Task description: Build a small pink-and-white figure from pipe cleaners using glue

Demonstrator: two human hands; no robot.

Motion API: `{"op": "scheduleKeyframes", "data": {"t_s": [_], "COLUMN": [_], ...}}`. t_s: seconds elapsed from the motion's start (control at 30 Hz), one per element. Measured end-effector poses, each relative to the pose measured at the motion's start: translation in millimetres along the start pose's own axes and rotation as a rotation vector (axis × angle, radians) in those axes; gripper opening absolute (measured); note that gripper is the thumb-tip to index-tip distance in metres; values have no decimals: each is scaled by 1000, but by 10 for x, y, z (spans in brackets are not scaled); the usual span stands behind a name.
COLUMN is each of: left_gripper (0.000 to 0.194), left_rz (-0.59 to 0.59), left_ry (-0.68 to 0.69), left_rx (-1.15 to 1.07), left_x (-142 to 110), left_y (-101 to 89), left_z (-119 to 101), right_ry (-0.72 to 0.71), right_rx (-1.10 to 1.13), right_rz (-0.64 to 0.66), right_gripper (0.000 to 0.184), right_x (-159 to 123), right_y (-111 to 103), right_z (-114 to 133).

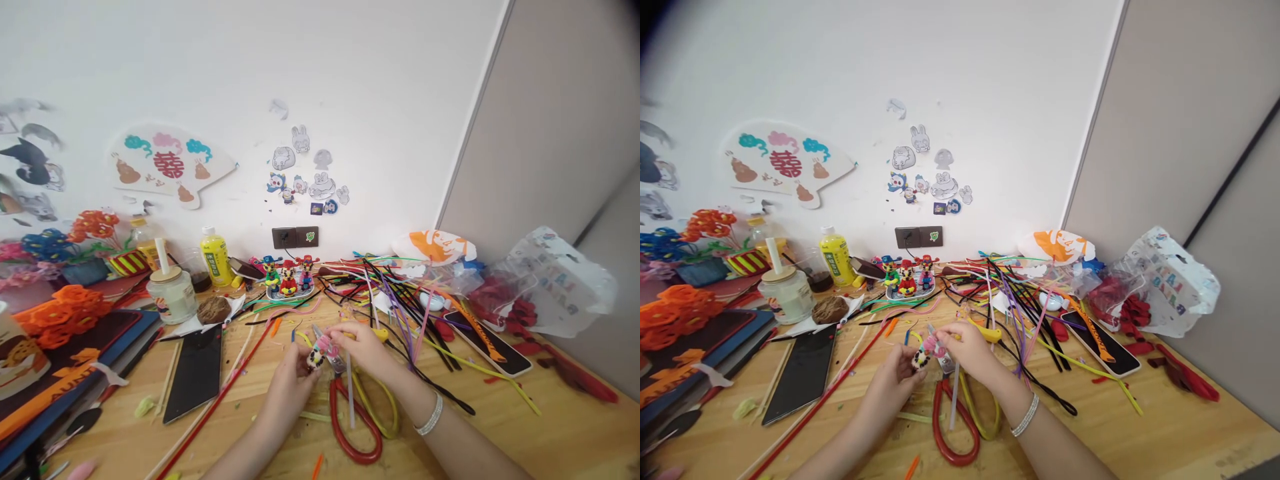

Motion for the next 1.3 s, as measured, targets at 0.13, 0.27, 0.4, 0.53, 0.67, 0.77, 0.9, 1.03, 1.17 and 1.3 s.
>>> {"op": "scheduleKeyframes", "data": {"t_s": [0.13, 0.27, 0.4, 0.53, 0.67, 0.77, 0.9, 1.03, 1.17, 1.3], "left_gripper": [26, 37, 40, 39, 36, 36, 36, 37, 36, 38], "left_rz": [-151, -225, -251, -244, -222, -222, -237, -237, -216, -214], "left_ry": [-47, -61, -60, -63, -58, -45, -45, -40, -20, -24], "left_rx": [-123, -178, -164, -167, -168, -168, -172, -164, -135, -132], "left_x": [37, 55, 45, 37, 36, 32, 26, 18, 19, 29], "left_y": [-28, -58, -57, -46, -37, -38, -45, -45, -39, -36], "left_z": [61, 42, 10, 26, 88, 118, 99, 42, 18, 52], "right_ry": [33, 55, 63, 60, 61, 62, 69, 67, 57, 66], "right_rx": [65, 130, 149, 151, 164, 166, 156, 146, 135, 131], "right_rz": [-67, 26, 14, -30, -63, -78, -89, -100, -114, -108], "right_gripper": [27, 23, 19, 21, 21, 21, 21, 20, 19, 21], "right_x": [43, 39, 4, -1, 12, 5, -15, -30, -42, -39], "right_y": [-45, 48, 178, 230, 229, 241, 263, 254, 239, 247], "right_z": [-89, -94, -79, -91, -109, -92, -39, 0, 11, -16]}}
Point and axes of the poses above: each hand's wrist, its own x-axis towards the middle knuckle, its own y-axis out of the palm, z = x × y, the point moved 2 cm from there along x, towards the middle knuckle, and after that the axes turned 5 degrees about z, right-handed, at the moved point
